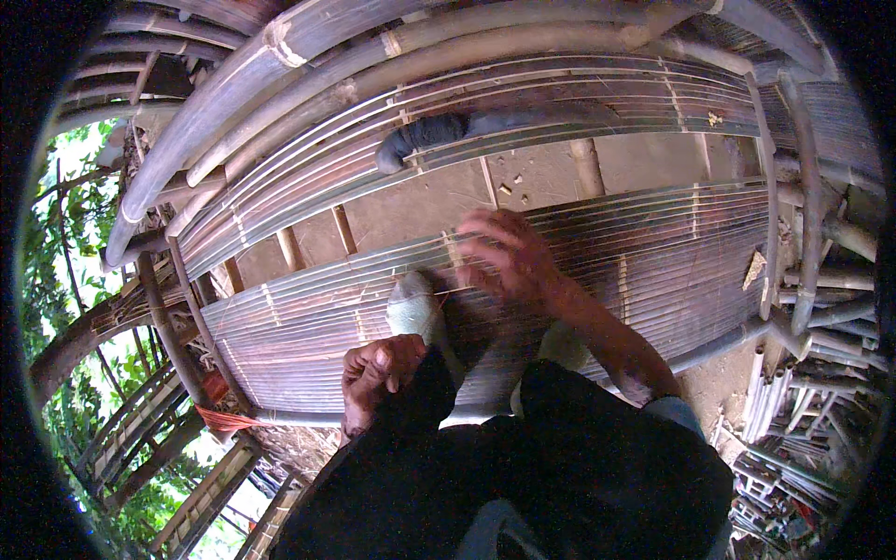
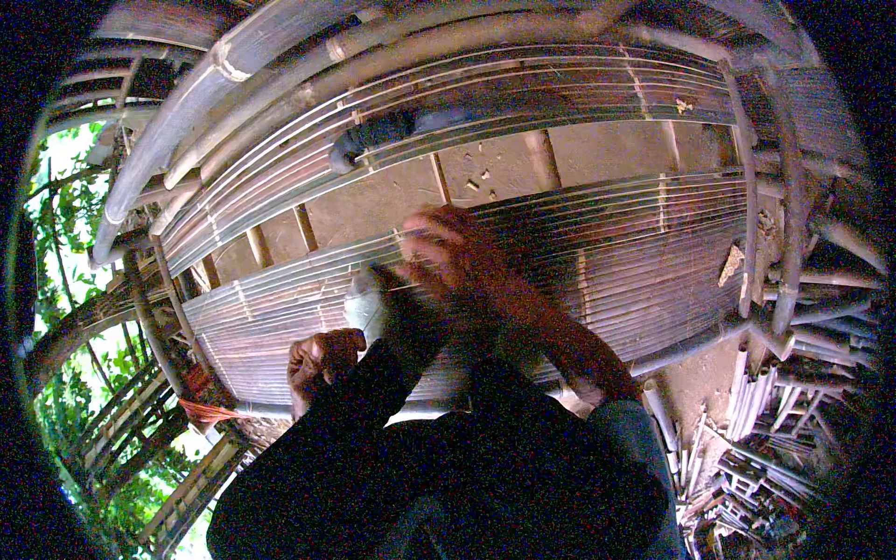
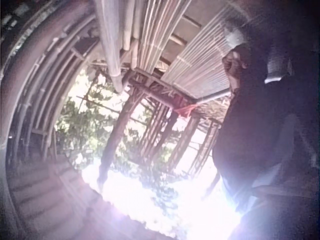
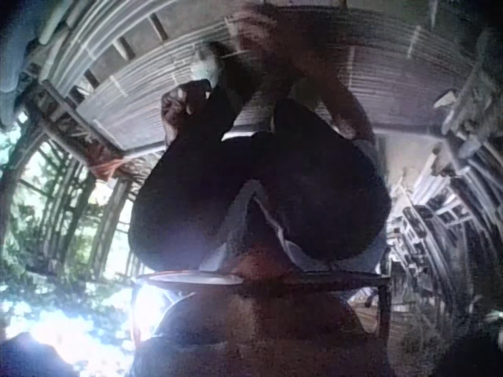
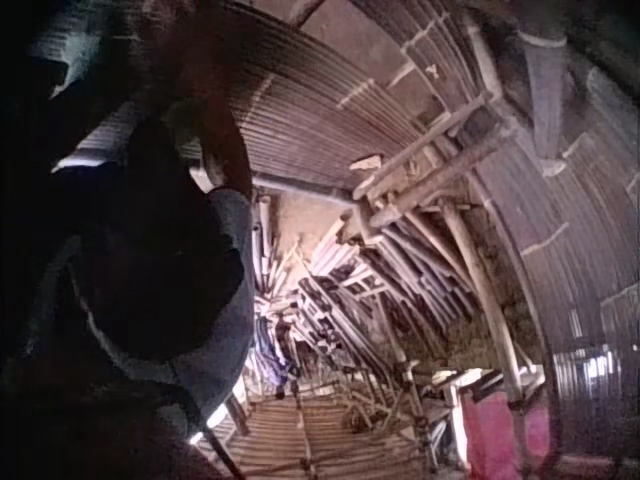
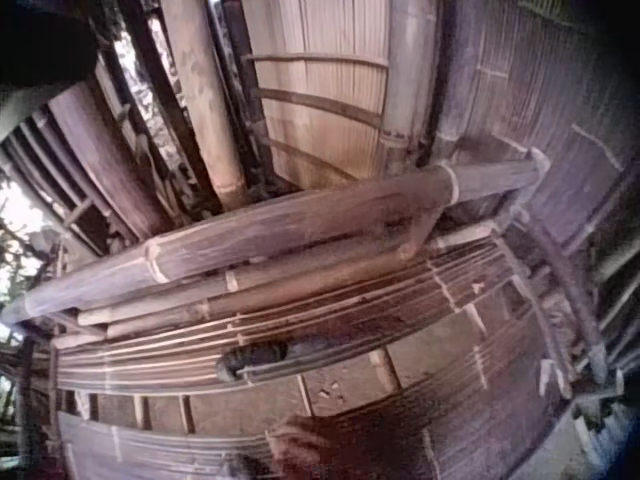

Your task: The person weaves a bamboo mat by hand, threading thin strips of bamboo through a loom frame.

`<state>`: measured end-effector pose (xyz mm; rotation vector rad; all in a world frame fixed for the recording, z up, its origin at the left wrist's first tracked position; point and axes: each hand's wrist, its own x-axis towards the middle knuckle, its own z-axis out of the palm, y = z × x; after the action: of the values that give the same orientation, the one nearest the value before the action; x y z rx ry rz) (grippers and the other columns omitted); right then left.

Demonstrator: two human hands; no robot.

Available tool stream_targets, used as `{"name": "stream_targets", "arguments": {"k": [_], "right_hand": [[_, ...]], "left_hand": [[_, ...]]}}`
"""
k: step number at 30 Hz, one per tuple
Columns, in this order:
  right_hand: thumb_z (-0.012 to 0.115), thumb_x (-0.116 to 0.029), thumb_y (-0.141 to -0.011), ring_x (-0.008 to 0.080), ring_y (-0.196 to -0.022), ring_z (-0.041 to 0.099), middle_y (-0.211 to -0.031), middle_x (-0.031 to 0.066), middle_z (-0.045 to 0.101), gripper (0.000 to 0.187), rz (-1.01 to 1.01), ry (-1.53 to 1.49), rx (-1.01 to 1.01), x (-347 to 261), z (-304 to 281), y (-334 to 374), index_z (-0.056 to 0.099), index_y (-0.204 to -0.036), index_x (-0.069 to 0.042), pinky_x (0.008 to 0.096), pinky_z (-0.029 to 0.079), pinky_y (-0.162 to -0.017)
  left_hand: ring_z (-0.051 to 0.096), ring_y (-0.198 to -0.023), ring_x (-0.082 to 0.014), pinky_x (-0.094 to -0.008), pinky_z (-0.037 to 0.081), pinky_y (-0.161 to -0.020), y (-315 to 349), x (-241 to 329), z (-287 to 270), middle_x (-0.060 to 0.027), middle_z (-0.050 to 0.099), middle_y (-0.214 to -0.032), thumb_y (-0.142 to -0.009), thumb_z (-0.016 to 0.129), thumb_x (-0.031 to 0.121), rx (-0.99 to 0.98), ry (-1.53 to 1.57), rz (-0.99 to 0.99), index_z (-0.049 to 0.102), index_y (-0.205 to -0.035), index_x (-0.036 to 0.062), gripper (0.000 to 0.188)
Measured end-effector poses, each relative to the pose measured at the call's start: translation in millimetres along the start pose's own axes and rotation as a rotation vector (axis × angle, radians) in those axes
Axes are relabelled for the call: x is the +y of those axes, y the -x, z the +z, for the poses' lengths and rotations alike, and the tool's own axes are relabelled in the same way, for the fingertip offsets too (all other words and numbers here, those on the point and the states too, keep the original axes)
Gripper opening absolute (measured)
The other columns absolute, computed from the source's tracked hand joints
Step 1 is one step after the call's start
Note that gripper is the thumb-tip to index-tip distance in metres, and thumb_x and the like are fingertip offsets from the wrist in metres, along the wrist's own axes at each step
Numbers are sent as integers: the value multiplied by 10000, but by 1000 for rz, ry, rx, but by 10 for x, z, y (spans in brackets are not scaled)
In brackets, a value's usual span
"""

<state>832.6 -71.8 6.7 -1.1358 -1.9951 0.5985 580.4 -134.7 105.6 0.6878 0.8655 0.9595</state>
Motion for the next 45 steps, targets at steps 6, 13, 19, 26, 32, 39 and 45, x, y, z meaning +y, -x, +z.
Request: {"name": "stream_targets", "arguments": {"k": [6, 13, 19, 26, 32, 39, 45], "right_hand": [[716, -452, -830, 307, -892, 614, -906, 107, 646, 415, 117, -89, -231, -48, 121, 326, 601, -762, -60, 446, 462, -844], [736, -380, -811, 297, -887, 598, -828, 85, 594, 352, 25, -67, -44, -128, 362, 437, 545, -726, -96, 455, 465, -877], [681, -327, -879, 298, -1002, 612, -938, 113, 649, 220, 107, -59, -465, -306, 145, 744, 659, -942, -117, 466, 469, -921], [760, -217, -835, 319, -921, 658, -1008, 154, 660, 307, 743, 400, 556, 347, -1032, 1334, 657, -1079, -61, 421, 554, -821], [764, -289, -796, 374, -1124, 583, -1165, 184, 623, 489, 986, 639, 621, 811, -1928, 1885, 602, -1209, -82, 463, 494, -952], [743, -166, -773, 364, -950, 636, -971, 169, 655, 237, 842, 694, 683, 1197, -1901, 1955, 662, -974, -69, 461, 531, -846], [649, -140, -842, 368, -871, 642, -887, 153, 656, 97, 932, 646, 553, 1369, -1921, 2235, 652, -903, -66, 473, 529, -807]], "left_hand": [[409, -616, -185, -346, 339, -659, 22, 377, 393, -36, 482, -674, -965, 627, 295, -19, -40, -246, 501, -616, 28, 457], [529, -747, -131, -313, 417, -671, -27, 603, 442, -36, 582, -815, -904, 720, 178, 83, -396, -419, 576, -767, 19, 255], [607, -769, -188, -334, 479, -733, -784, 584, -218, -79, 632, -855, -853, 737, 48, -164, -1022, -2, 620, -857, 28, 118], [632, -757, -269, -375, 502, -672, -1891, 736, 581, -125, 630, -830, -777, 728, -46, -412, -1224, 487, 624, -863, 26, 153], [626, -815, -321, -416, 484, -769, -1784, 842, 1980, -147, 611, -797, -707, 755, -9, -765, -1241, 785, 634, -773, 32, 143], [606, -794, -314, -422, 487, -719, -1771, 783, 2038, -122, 610, -827, -722, 774, 25, -800, -1480, 846, 611, -792, 66, 182], [603, -821, -343, -445, 479, -758, -1764, 607, 2426, -136, 632, -825, -723, 769, 86, -969, -1659, 705, 603, -765, 77, 171]]}}
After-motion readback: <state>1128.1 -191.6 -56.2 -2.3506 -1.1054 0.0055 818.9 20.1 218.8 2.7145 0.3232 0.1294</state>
